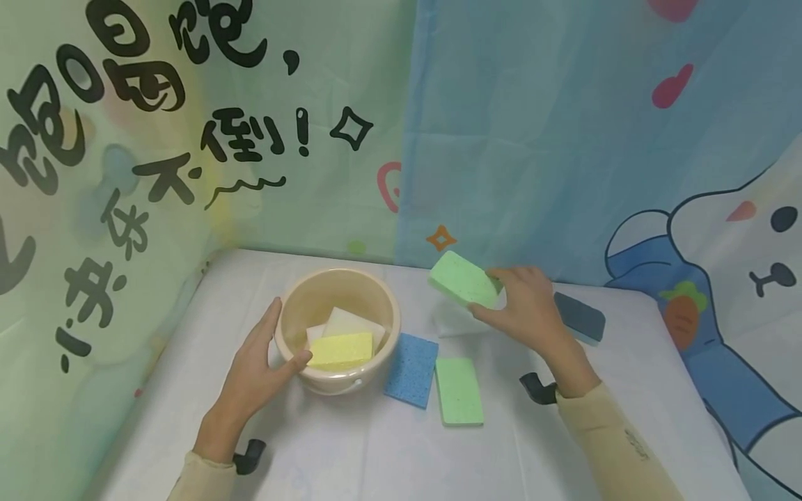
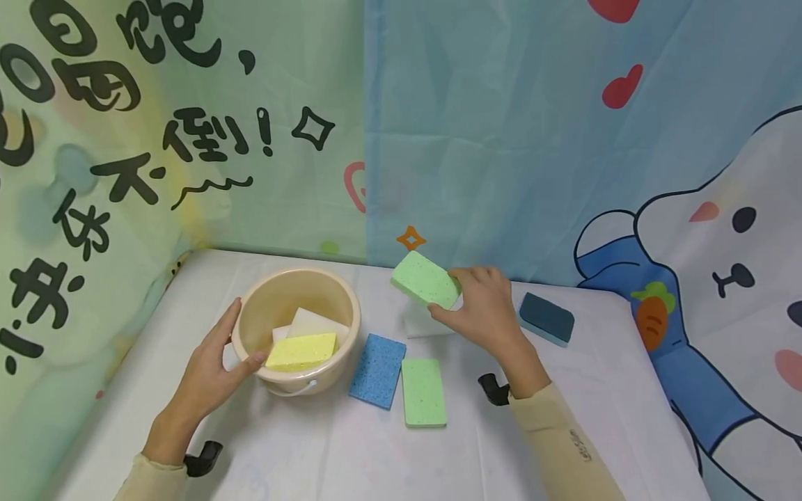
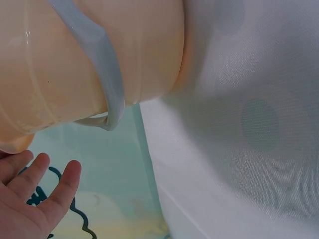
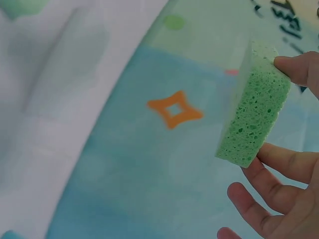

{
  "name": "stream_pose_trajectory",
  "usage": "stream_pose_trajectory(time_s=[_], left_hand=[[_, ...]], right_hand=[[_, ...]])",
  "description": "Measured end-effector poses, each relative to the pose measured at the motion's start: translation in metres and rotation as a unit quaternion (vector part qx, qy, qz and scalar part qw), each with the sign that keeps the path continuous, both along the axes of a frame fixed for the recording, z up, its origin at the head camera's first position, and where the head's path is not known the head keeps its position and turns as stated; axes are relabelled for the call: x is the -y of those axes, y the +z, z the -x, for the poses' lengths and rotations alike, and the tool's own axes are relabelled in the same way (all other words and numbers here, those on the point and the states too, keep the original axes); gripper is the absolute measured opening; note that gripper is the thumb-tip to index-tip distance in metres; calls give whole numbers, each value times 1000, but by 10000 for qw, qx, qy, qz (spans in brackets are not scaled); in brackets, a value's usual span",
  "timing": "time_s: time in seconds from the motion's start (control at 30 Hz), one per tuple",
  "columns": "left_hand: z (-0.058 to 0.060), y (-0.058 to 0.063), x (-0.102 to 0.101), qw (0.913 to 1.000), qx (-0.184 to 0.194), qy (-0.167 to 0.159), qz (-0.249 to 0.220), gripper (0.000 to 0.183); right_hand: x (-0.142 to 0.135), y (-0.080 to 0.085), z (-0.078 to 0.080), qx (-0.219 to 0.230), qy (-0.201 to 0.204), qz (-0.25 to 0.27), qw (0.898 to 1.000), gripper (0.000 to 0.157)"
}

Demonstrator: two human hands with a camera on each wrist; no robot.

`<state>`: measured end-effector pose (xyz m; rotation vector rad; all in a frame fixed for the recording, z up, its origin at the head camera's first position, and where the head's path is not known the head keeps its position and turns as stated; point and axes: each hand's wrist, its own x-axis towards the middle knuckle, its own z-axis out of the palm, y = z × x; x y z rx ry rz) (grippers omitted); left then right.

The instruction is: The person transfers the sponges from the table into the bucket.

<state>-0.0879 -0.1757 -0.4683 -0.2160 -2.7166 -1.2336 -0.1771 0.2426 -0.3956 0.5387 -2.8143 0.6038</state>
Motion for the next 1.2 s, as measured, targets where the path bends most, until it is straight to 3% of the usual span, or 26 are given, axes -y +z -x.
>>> stream_pose_trajectory(time_s=[0.4,0.67,0.87,1.2], left_hand=[[0,0,4,10000,62,20,53,96],[0,-1,4,9999,113,29,17,96],[1,-2,5,9999,112,38,13,96],[1,-3,4,9999,132,24,45,97]], right_hand=[[58,23,4,-624,947,-157,9934,62],[104,34,0,-271,1637,-360,9855,65],[137,30,3,-392,2131,-657,9740,62],[157,15,14,295,2111,-1189,9698,63]])
